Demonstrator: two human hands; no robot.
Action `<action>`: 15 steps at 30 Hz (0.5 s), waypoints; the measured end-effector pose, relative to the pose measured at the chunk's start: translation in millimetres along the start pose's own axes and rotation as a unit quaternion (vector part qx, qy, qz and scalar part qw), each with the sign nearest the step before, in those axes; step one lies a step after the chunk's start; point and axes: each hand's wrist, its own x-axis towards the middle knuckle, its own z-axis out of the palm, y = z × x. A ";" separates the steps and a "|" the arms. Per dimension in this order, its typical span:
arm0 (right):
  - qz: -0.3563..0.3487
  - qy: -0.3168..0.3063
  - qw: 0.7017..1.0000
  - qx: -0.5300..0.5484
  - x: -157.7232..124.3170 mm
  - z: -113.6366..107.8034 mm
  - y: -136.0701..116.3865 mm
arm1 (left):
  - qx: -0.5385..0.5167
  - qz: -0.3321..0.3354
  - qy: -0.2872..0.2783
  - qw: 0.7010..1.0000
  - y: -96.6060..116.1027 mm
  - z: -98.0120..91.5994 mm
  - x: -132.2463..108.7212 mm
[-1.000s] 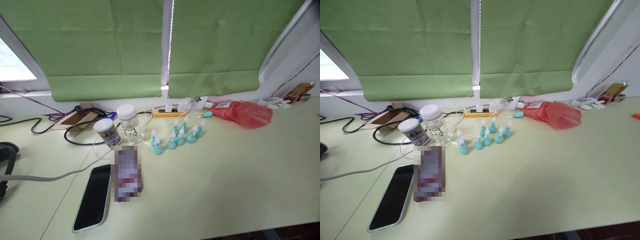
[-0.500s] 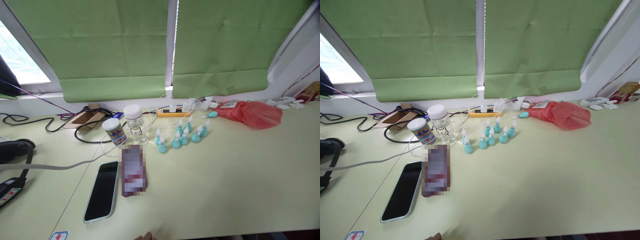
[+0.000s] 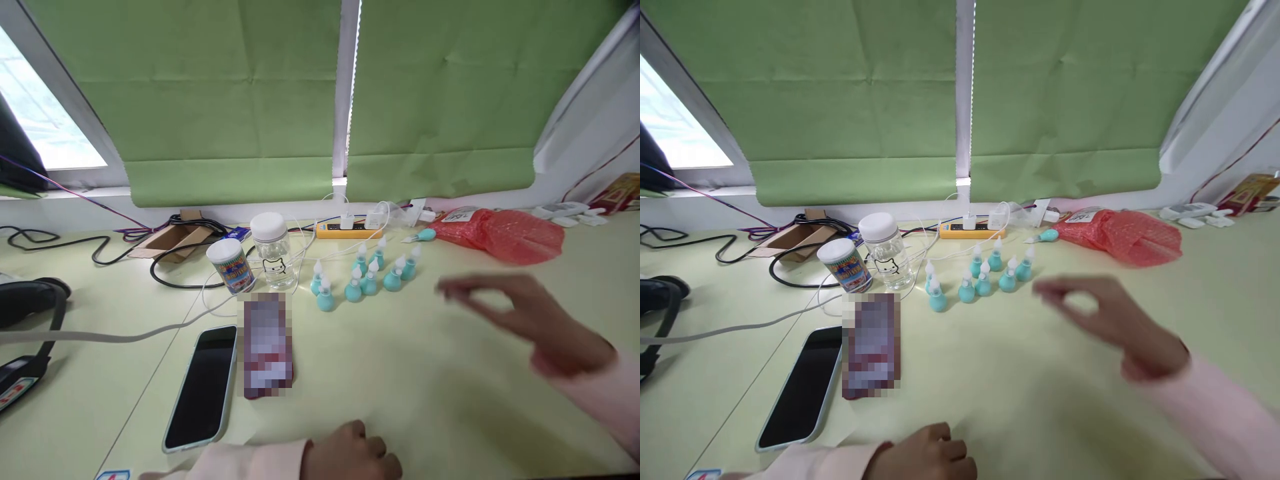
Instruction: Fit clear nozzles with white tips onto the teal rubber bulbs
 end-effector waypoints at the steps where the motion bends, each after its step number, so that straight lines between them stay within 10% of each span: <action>1: 0.021 0.051 0.996 -0.075 30.4 -3.8 24.8 | 0.005 0.012 0.046 0.999 -6.9 -7.6 5.3; 7: 0.061 -0.029 0.970 -0.235 146.6 21.0 140.9 | 0.088 -0.006 0.237 0.967 -30.1 -7.5 13.9; 15: 0.073 -0.023 0.955 -0.288 144.4 74.0 181.9 | 0.091 -0.024 0.315 0.944 -39.0 31.0 2.6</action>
